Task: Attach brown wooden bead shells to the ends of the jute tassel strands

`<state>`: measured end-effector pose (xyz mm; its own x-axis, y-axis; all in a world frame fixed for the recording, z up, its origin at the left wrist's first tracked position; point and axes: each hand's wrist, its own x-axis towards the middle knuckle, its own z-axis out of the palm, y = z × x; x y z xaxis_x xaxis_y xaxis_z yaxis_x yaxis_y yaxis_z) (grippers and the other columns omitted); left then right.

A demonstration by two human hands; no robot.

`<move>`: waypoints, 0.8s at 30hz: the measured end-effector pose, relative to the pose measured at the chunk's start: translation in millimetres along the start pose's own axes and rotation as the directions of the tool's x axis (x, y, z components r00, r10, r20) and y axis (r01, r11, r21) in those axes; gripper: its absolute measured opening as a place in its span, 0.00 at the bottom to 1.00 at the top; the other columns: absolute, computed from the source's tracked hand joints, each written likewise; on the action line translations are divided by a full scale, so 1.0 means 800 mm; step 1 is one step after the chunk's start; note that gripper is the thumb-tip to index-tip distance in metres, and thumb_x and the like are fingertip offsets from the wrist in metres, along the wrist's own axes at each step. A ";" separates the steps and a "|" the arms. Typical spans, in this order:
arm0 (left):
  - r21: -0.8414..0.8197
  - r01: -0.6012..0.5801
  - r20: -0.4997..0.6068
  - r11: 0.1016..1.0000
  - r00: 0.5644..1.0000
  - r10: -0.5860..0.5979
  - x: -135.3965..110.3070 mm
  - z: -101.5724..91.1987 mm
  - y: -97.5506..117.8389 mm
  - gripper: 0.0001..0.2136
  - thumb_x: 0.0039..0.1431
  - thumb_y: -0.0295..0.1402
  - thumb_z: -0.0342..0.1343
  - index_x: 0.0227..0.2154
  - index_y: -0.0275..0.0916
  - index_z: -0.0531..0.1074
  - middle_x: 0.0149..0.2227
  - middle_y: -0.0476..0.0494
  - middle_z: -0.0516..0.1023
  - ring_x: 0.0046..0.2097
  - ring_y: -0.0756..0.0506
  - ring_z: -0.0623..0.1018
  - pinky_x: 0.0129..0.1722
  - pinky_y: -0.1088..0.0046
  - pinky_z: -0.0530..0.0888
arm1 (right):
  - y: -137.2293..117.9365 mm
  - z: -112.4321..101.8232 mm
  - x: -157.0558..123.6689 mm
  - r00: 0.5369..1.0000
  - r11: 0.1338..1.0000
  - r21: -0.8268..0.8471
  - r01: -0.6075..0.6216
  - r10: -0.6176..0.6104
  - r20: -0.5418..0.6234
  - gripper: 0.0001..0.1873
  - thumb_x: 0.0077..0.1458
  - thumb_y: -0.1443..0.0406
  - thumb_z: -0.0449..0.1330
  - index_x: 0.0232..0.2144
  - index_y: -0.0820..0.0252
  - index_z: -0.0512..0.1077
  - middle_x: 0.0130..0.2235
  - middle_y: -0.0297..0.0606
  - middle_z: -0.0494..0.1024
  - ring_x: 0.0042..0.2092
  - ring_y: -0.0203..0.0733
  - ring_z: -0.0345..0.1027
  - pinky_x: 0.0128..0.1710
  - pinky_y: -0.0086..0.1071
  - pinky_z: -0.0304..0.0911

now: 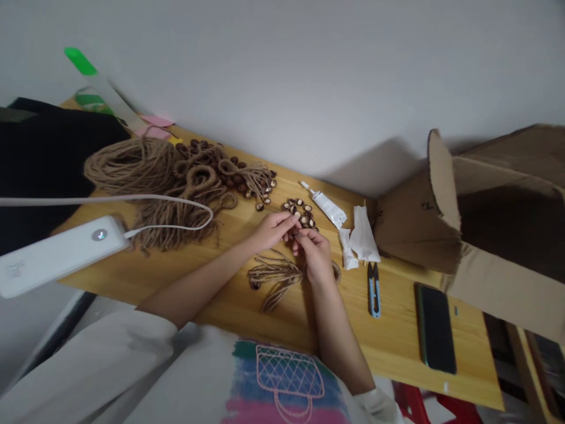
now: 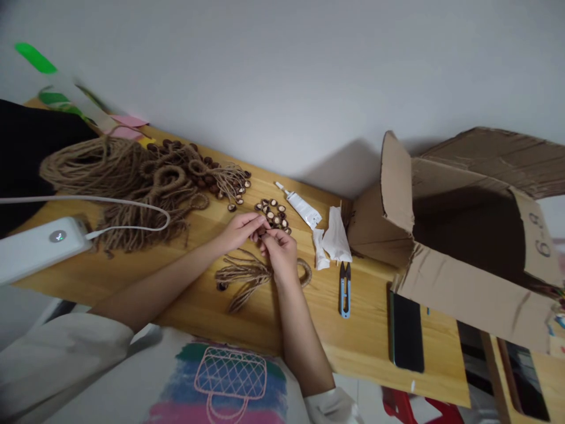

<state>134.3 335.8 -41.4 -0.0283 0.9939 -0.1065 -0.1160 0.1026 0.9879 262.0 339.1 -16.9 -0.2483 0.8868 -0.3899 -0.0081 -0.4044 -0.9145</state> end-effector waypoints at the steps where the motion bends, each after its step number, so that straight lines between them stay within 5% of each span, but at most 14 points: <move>1: -0.001 -0.006 0.007 1.000 1.000 0.006 0.000 0.000 0.000 0.20 0.53 0.49 0.55 0.27 0.33 0.74 0.17 0.51 0.68 0.20 0.53 0.67 0.20 0.78 0.62 | 0.000 0.000 0.000 1.000 1.000 0.001 -0.003 0.003 -0.001 0.12 0.36 0.58 0.61 0.18 0.61 0.67 0.16 0.28 0.66 0.19 0.27 0.55 0.20 0.23 0.55; 24: 0.029 -0.023 0.043 0.999 0.999 0.021 0.000 -0.003 0.000 0.16 0.53 0.44 0.57 0.27 0.33 0.72 0.20 0.51 0.70 0.21 0.54 0.67 0.21 0.79 0.63 | -0.004 0.002 -0.001 1.000 1.000 0.003 0.000 0.000 -0.009 0.10 0.34 0.59 0.60 0.17 0.62 0.68 0.16 0.28 0.67 0.19 0.27 0.56 0.20 0.23 0.55</move>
<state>132.3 336.0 -41.7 0.0115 0.9967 -0.0804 -0.0865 0.0811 0.9929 260.8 339.5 -13.9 -0.2395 0.8886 -0.3912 -0.0110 -0.4054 -0.9141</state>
